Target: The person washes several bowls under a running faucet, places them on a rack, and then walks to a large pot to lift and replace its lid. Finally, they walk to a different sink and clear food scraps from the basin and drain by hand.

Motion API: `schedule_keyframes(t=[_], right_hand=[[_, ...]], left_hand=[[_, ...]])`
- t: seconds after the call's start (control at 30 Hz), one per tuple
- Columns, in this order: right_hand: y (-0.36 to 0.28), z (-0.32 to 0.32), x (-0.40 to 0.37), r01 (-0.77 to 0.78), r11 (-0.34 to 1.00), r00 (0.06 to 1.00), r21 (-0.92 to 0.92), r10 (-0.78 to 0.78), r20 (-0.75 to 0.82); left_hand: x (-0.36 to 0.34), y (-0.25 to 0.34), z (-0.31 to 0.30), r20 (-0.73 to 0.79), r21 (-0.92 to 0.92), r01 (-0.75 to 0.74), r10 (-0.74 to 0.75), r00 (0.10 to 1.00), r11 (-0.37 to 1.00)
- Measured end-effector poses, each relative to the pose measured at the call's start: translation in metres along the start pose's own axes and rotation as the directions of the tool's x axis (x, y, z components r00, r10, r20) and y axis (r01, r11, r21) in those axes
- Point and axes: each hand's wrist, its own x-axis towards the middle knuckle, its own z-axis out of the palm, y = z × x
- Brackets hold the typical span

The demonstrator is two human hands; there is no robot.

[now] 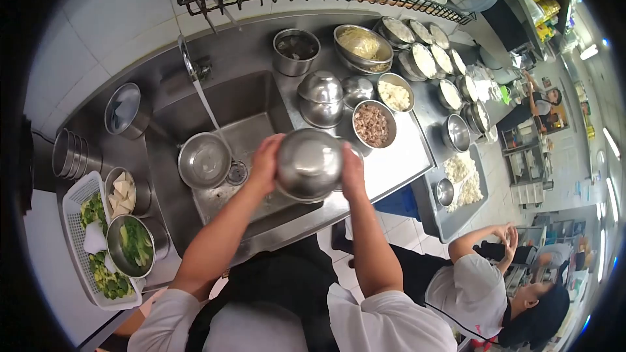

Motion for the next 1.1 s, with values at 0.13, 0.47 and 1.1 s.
schedule_keyframes(t=[0.13, 0.47, 1.1], right_hand=[[-0.001, -0.054, 0.009, 0.087, 0.996, 0.978, 0.022, -0.082, -0.191], [0.085, -0.085, 0.031, 0.131, 0.905, 0.977, -0.405, -0.188, -0.103], [-0.019, -0.002, -0.012, 0.788, 0.411, 0.607, -0.459, -0.641, 0.469]], left_hand=[[0.030, -0.045, 0.061, 0.026, 0.409, -0.056, 0.050, 0.998, 0.911], [0.005, -0.097, 0.042, -0.067, 0.452, 0.238, -0.233, 0.970, 0.860], [-0.048, 0.051, -0.003, -0.035, -0.515, 0.393, -0.477, 0.878, 0.762]])
